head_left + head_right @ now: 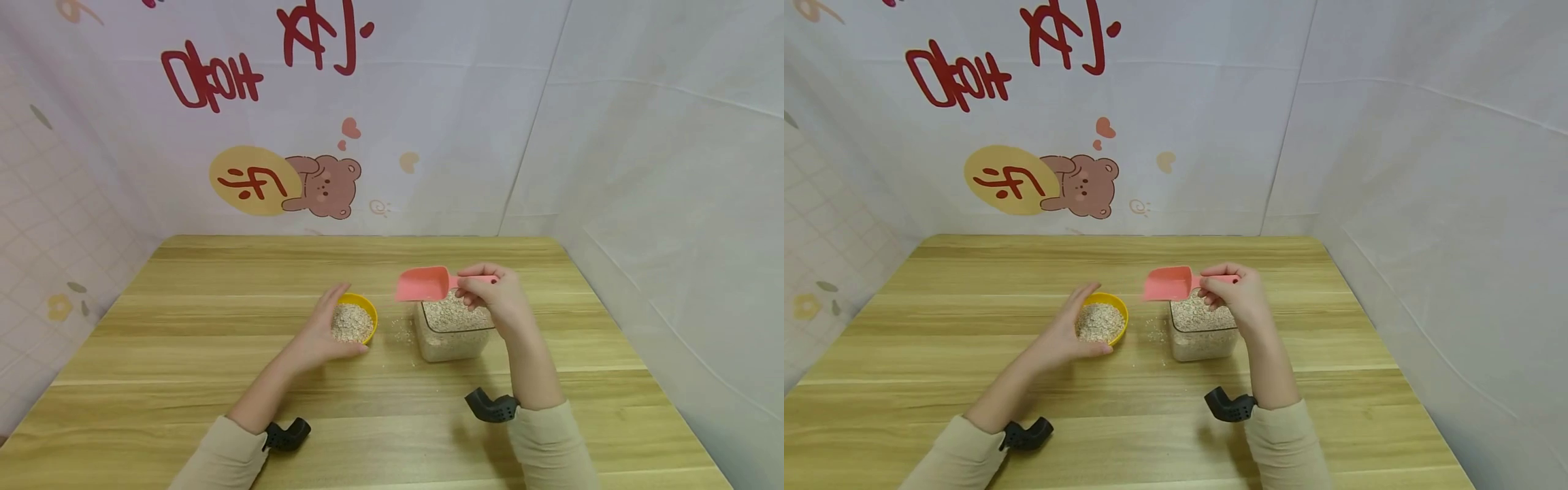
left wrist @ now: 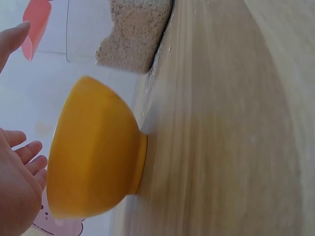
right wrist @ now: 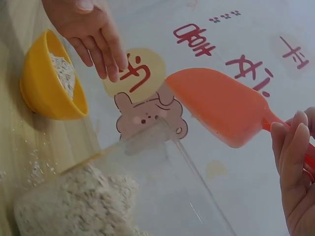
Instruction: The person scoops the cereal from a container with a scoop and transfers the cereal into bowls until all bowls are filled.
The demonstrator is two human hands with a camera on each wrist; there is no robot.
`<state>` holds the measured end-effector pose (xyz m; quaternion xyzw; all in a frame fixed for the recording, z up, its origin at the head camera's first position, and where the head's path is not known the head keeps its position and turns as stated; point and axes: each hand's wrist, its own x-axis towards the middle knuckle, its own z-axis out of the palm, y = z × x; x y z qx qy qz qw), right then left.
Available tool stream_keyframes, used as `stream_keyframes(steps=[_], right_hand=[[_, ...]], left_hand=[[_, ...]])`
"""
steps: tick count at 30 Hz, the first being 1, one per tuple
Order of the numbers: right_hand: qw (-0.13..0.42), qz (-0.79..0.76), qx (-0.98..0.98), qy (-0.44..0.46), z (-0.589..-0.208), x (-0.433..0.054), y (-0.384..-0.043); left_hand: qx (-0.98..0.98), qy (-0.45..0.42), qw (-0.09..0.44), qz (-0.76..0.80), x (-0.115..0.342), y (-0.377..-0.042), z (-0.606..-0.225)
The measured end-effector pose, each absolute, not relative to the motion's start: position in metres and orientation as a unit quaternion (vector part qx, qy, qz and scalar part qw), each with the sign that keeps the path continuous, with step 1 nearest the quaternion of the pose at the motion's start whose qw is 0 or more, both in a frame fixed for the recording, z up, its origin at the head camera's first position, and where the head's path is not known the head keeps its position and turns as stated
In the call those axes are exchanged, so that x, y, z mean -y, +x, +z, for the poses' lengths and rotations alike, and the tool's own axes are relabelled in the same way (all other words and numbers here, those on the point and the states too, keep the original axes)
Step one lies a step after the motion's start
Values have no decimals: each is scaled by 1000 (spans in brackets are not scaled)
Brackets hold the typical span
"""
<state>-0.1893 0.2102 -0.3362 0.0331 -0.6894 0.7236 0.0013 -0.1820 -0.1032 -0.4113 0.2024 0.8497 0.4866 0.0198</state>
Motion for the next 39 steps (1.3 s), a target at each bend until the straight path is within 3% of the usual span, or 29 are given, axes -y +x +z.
stream_keyframes(steps=[39], right_hand=[[39,619,785,-1,-337,-265,-190]], left_hand=[[-840,247,42,481,21,-186,-403]])
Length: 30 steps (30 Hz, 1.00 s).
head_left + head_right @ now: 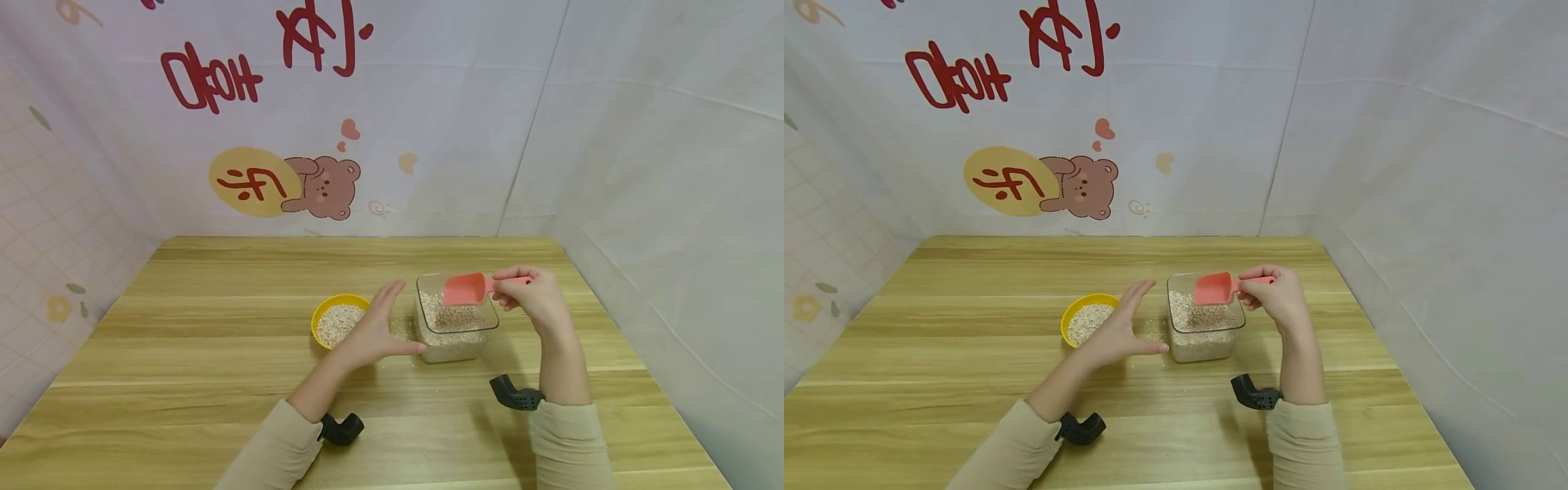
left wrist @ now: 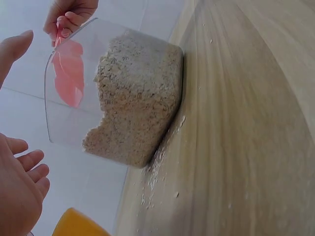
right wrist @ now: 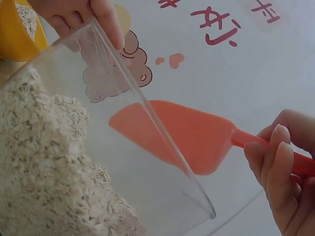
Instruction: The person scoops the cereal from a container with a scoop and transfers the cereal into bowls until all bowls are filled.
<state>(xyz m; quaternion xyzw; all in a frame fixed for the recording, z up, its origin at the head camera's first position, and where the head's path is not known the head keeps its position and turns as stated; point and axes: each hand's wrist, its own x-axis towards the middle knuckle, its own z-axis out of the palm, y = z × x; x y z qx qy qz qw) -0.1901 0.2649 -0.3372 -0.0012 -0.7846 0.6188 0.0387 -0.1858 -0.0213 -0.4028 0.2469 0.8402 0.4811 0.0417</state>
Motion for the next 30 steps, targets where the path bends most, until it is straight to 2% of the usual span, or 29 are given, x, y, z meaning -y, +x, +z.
stream_keyframes(steps=[30], right_hand=[[13,534,844,-50,-340,-249,-192]], left_hand=[[-832,216,62,508,-9,-198,-412]])
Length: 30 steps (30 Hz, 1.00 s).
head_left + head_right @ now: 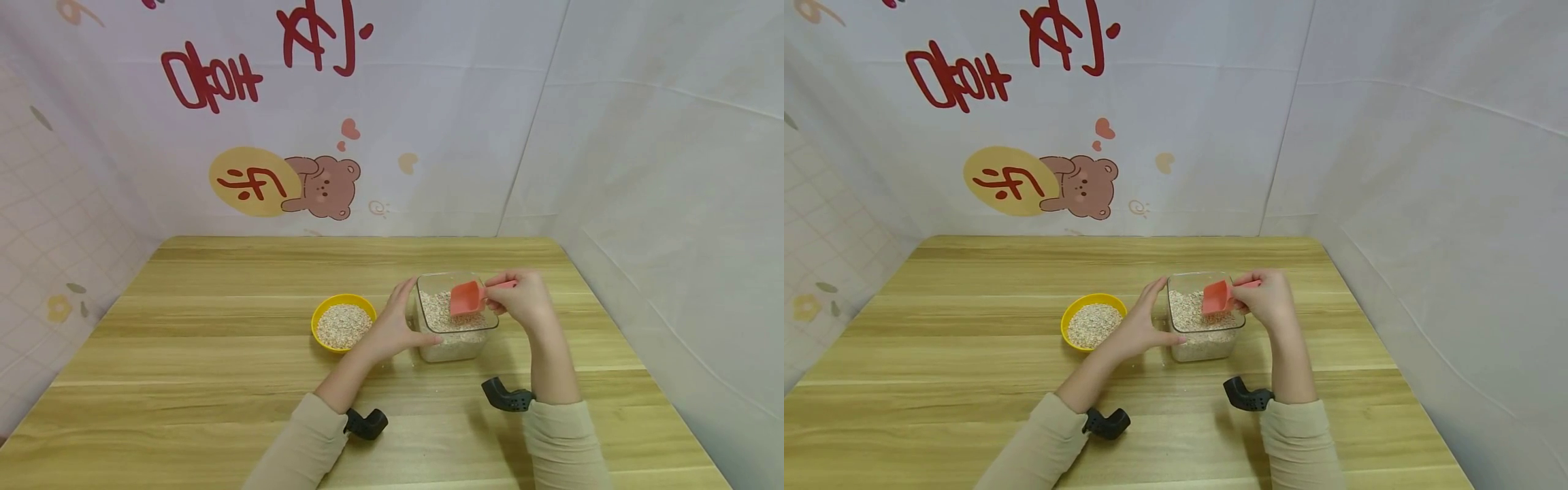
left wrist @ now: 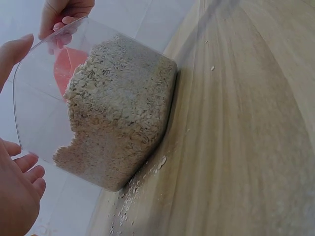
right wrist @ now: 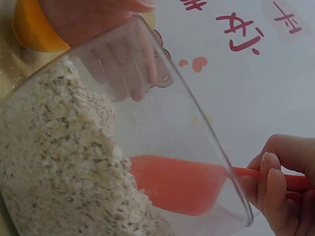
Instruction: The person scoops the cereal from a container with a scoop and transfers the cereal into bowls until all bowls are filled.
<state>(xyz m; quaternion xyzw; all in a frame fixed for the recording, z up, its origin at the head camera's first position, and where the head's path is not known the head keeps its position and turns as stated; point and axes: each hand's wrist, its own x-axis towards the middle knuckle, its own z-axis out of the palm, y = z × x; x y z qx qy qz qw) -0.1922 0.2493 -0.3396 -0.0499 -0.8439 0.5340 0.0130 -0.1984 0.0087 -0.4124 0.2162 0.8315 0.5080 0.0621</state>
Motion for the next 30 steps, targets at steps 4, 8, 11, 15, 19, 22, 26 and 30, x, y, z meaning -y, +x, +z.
stream_keyframes(steps=[4,8,11,15,19,22,26,30], right_hand=[[7,524,850,-56,-342,-247,-194],[6,522,851,-56,-344,-245,-196],[5,523,851,-53,-345,-243,-197],[1,523,851,-51,-348,-242,-198],[-1,523,851,-47,-353,-240,-201],[-2,522,852,-43,-356,-237,-202],[-5,523,851,-43,-358,-232,-202],[-6,523,851,-43,-359,-228,-202]], left_hand=[[-829,215,67,511,-10,-199,-413],[-827,215,69,514,-11,-200,-414],[-826,215,68,516,-11,-201,-415],[-825,217,64,518,-12,-201,-416],[-822,216,57,524,-13,-201,-418],[-820,216,51,527,-15,-201,-419],[-818,215,51,531,-15,-201,-419],[-818,210,56,533,-15,-200,-418]])
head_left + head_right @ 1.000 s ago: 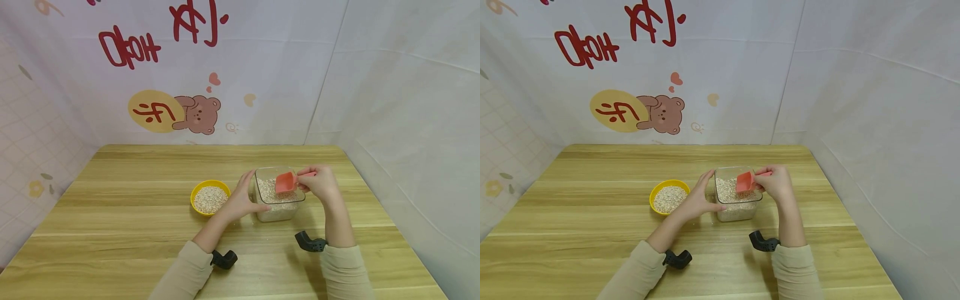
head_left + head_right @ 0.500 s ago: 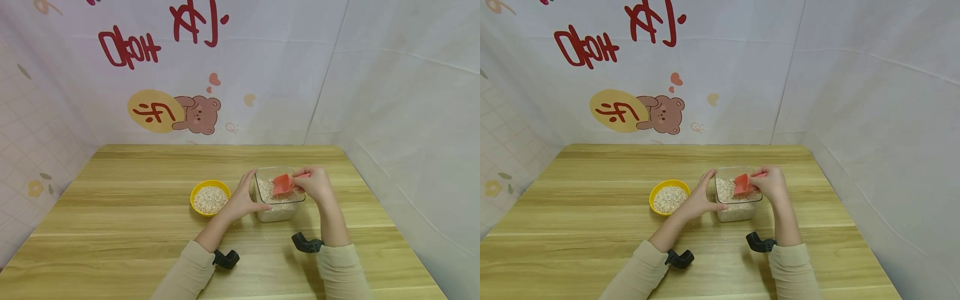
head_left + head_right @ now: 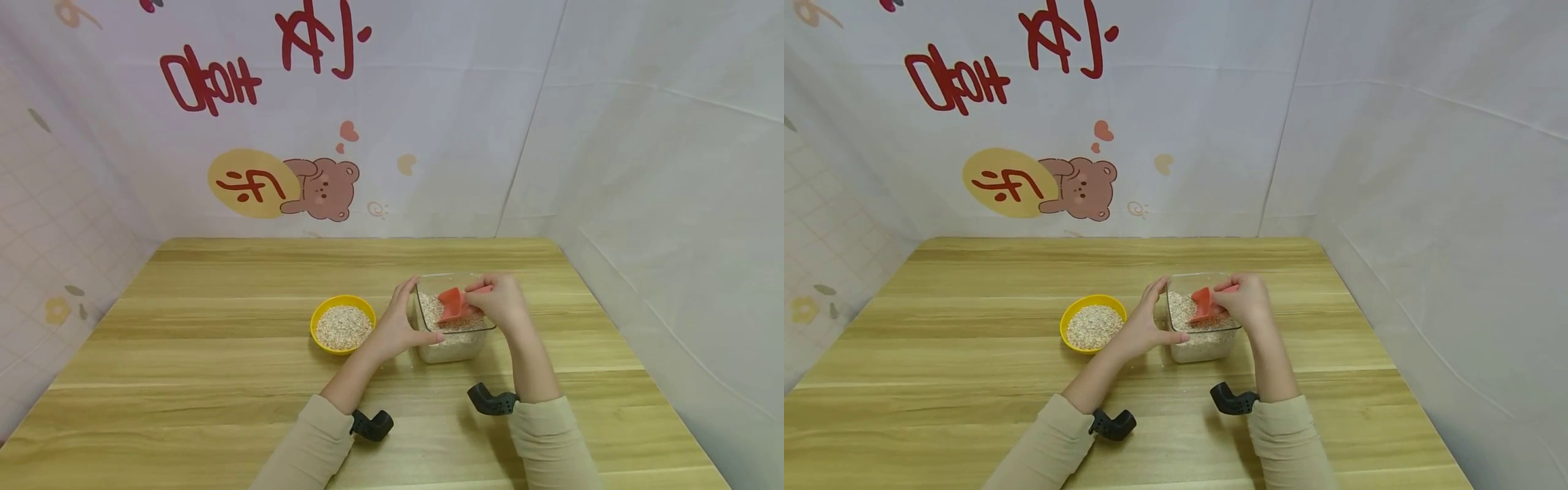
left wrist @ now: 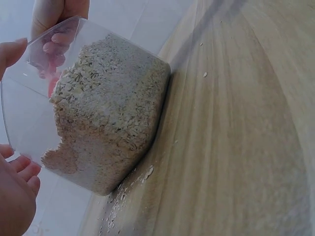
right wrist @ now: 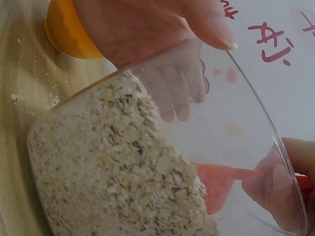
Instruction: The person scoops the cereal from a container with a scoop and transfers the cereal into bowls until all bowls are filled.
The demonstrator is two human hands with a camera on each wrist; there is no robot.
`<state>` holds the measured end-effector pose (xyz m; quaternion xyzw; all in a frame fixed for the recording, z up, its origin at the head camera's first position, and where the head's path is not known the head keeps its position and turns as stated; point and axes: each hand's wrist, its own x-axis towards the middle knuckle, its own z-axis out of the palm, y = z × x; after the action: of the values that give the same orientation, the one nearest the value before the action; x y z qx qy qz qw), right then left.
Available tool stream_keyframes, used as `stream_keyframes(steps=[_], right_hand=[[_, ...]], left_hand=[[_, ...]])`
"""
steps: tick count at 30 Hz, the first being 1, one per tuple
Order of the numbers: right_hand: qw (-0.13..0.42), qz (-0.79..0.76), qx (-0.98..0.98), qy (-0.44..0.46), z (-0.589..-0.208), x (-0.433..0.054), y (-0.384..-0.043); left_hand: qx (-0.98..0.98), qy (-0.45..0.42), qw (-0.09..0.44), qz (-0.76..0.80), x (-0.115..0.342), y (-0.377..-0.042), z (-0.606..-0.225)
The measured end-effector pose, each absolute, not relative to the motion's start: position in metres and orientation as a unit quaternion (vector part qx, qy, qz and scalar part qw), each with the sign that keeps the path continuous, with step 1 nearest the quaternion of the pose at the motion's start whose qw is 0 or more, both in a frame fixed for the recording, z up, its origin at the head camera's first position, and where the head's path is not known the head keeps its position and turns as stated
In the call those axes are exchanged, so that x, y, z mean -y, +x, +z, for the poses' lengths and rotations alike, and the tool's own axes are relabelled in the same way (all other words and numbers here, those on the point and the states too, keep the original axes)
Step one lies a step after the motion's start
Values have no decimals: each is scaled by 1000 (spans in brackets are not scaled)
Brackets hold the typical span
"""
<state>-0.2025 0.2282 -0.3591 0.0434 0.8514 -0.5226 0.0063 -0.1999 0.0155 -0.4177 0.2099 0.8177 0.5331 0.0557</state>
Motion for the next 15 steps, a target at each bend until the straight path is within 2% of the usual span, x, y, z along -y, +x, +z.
stream_keyframes(steps=[15], right_hand=[[12,-508,-860,36,-362,-215,-204]], left_hand=[[-800,214,55,557,-19,-200,-420]])
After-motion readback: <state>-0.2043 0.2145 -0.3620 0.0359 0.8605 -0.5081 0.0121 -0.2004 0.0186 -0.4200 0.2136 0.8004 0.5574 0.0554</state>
